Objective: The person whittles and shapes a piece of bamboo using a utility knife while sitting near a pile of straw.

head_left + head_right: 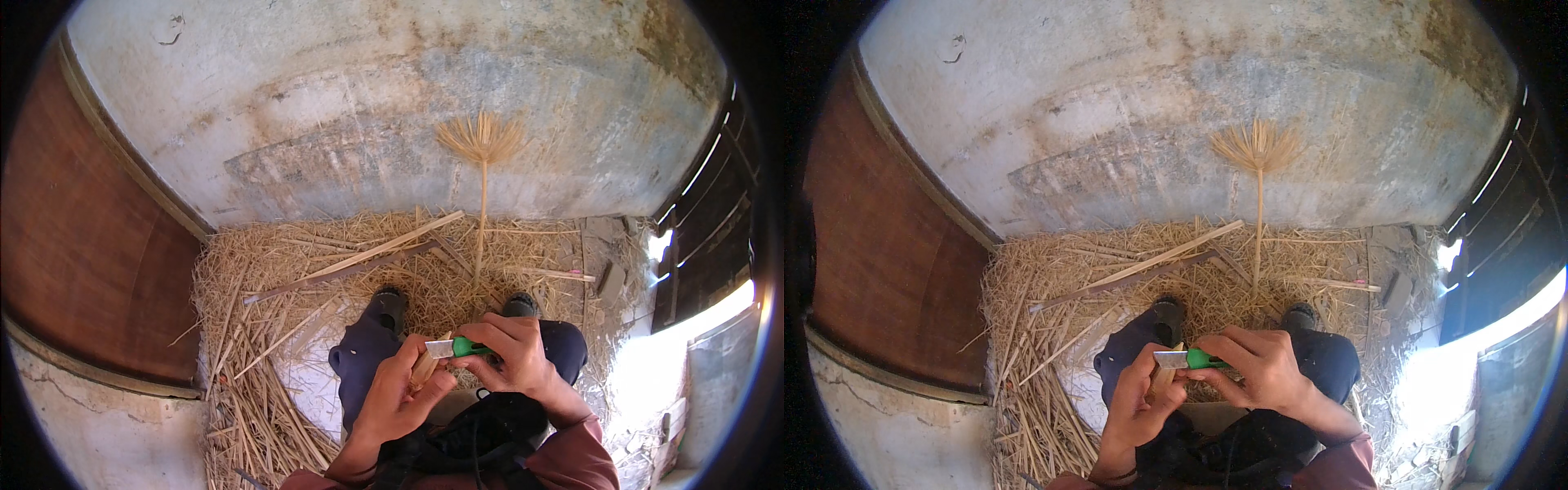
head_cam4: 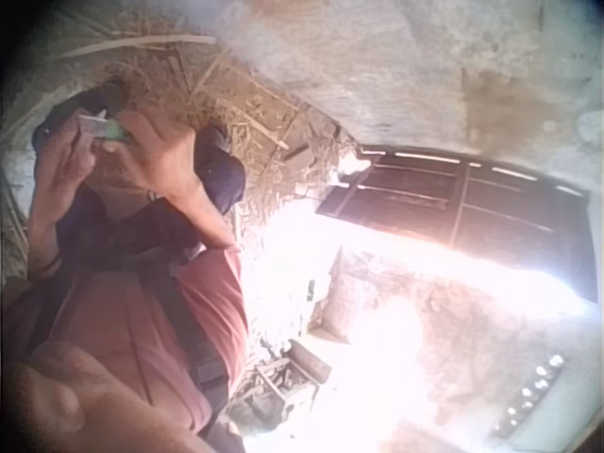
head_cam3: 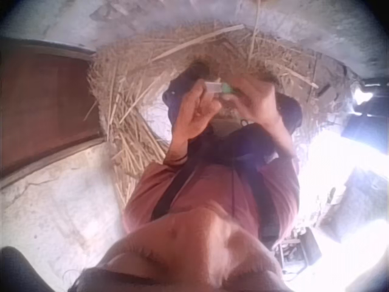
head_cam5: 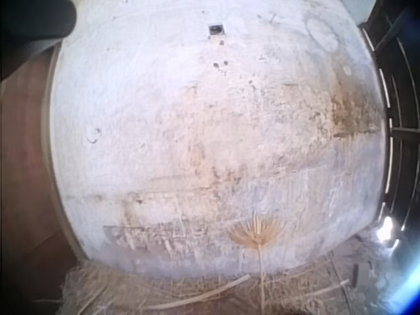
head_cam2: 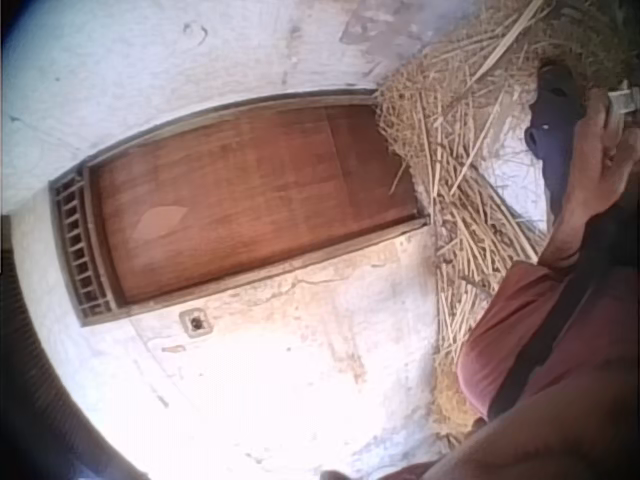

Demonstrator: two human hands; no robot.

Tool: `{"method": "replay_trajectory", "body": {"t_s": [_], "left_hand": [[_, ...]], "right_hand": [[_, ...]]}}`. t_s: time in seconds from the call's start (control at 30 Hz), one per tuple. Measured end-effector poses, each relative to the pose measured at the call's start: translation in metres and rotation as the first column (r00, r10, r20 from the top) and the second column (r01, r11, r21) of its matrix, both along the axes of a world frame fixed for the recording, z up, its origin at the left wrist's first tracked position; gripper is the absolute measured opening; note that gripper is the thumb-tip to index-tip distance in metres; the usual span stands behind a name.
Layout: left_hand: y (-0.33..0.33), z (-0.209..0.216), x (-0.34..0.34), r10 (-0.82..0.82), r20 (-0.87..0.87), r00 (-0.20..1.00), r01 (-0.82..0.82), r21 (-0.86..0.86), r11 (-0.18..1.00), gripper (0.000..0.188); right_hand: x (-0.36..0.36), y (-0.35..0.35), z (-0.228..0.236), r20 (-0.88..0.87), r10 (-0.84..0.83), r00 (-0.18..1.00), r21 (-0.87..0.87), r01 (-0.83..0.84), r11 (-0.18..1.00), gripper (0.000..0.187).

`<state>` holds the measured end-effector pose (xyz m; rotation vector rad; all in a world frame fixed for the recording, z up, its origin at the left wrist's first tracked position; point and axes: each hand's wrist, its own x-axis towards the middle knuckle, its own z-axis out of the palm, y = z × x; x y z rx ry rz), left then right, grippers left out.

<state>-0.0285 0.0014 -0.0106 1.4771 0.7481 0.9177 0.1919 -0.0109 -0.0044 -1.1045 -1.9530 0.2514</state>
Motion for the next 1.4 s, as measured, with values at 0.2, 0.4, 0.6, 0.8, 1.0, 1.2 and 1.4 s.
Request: {"method": "replay_trajectory", "body": {"t_s": [0.2,0.4,0.6,0.8,1.0,1.2,1.4], "left_hand": [[0.003,-0.007,-0.002,0.05,-0.191,0.98,-0.023,0.142,0.99,0.046],[0.006,-0.01,-0.002,0.055,-0.202,0.978,-0.012,0.208,0.978,0.047],[0.004,0.004,0.001,0.105,-0.272,0.956,-0.029,0.269,0.963,0.043],[0.001,-0.008,0.005,0.164,-0.146,0.976,-0.116,0.294,0.949,0.029],[0.001,0.01,0.005,0.169,-0.287,0.943,-0.074,0.314,0.947,0.033],[0.0,0.009,0.005,0.183,-0.291,0.939,-0.086,0.317,0.944,0.038],[0.001,0.006,0.008,0.177,-0.218,0.96,-0.098,0.328,0.939,0.04]], "right_hand": [[-0.004,-0.001,-0.003,0.01,0.022,1.0,0.037,-0.022,0.999,0.038],[-0.005,0.001,-0.007,-0.017,0.039,0.999,0.086,-0.038,0.996,0.039],[-0.009,0.0,-0.005,-0.027,0.002,1.0,0.092,0.0,0.996,0.036],[-0.012,-0.001,-0.001,-0.002,-0.053,0.999,0.128,0.052,0.99,0.035],[-0.011,-0.004,-0.004,0.023,-0.113,0.993,0.175,0.108,0.979,0.033],[-0.008,-0.003,-0.001,-0.024,-0.047,0.999,0.117,0.05,0.992,0.034],[-0.008,-0.001,0.0,-0.043,-0.023,0.999,0.074,0.026,0.997,0.035]]}}
